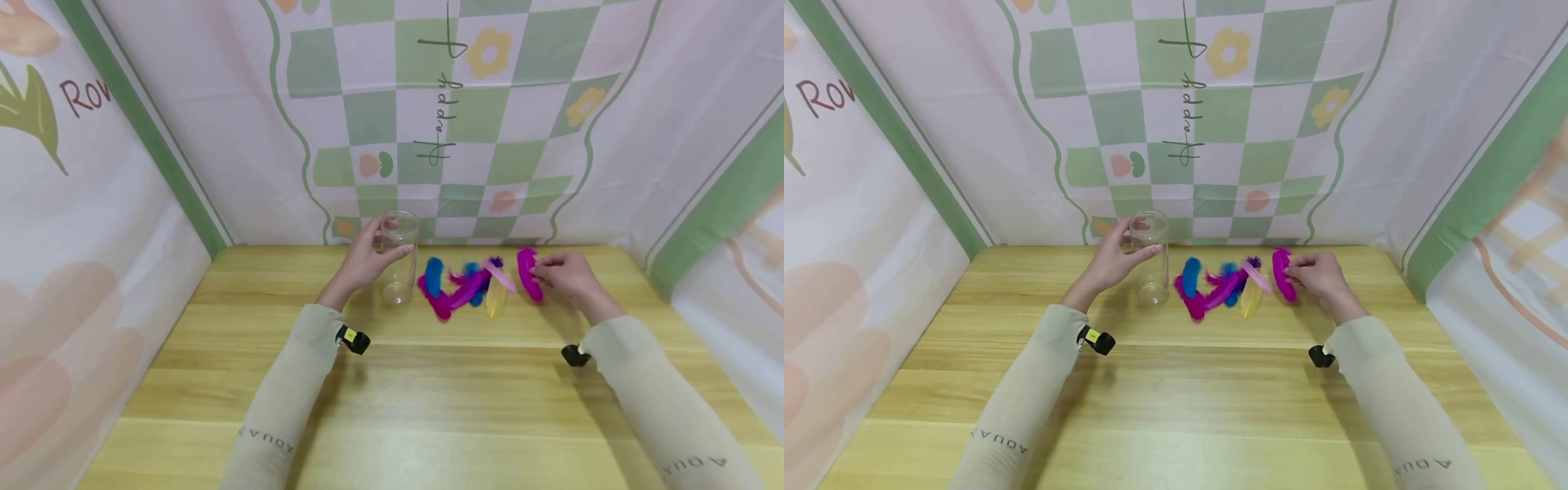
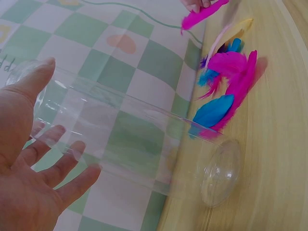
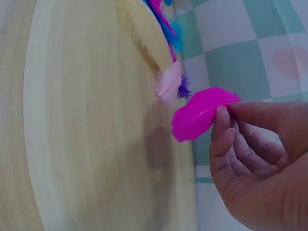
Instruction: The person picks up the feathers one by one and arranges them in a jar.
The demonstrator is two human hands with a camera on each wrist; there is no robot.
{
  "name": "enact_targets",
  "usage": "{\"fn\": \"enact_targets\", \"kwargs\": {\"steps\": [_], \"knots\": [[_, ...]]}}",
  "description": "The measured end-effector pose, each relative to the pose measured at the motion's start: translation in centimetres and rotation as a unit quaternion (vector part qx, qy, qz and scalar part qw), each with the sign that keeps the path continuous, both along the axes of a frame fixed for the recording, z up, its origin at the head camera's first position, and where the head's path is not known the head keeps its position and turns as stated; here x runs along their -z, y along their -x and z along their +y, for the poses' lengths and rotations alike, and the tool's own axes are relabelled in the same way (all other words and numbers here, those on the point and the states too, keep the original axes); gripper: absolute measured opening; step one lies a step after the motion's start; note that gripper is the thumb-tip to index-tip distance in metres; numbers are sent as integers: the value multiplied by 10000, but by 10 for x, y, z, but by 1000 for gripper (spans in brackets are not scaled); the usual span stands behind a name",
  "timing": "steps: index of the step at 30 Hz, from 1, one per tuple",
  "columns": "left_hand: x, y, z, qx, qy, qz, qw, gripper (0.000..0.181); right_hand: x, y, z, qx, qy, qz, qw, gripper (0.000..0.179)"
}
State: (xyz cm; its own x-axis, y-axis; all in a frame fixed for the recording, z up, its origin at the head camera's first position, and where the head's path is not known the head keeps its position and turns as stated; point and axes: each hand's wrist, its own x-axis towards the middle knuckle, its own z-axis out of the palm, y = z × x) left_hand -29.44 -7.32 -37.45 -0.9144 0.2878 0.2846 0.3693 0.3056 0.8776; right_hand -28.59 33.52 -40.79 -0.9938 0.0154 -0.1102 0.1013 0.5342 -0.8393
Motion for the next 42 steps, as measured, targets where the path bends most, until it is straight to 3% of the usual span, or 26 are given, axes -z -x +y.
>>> {"fn": "enact_targets", "kwargs": {"steps": [17,27,42], "knots": [[0,-1,0,-17,3,16,10000,76,-13,-8,-14,-305,1154,-118,9928,41],[0,-1,0,-83,40,2,10000,75,-16,-8,-19,-522,834,122,9951,39],[0,0,1,-104,49,-44,9999,75,-30,-9,-30,-467,457,387,9971,37]]}}
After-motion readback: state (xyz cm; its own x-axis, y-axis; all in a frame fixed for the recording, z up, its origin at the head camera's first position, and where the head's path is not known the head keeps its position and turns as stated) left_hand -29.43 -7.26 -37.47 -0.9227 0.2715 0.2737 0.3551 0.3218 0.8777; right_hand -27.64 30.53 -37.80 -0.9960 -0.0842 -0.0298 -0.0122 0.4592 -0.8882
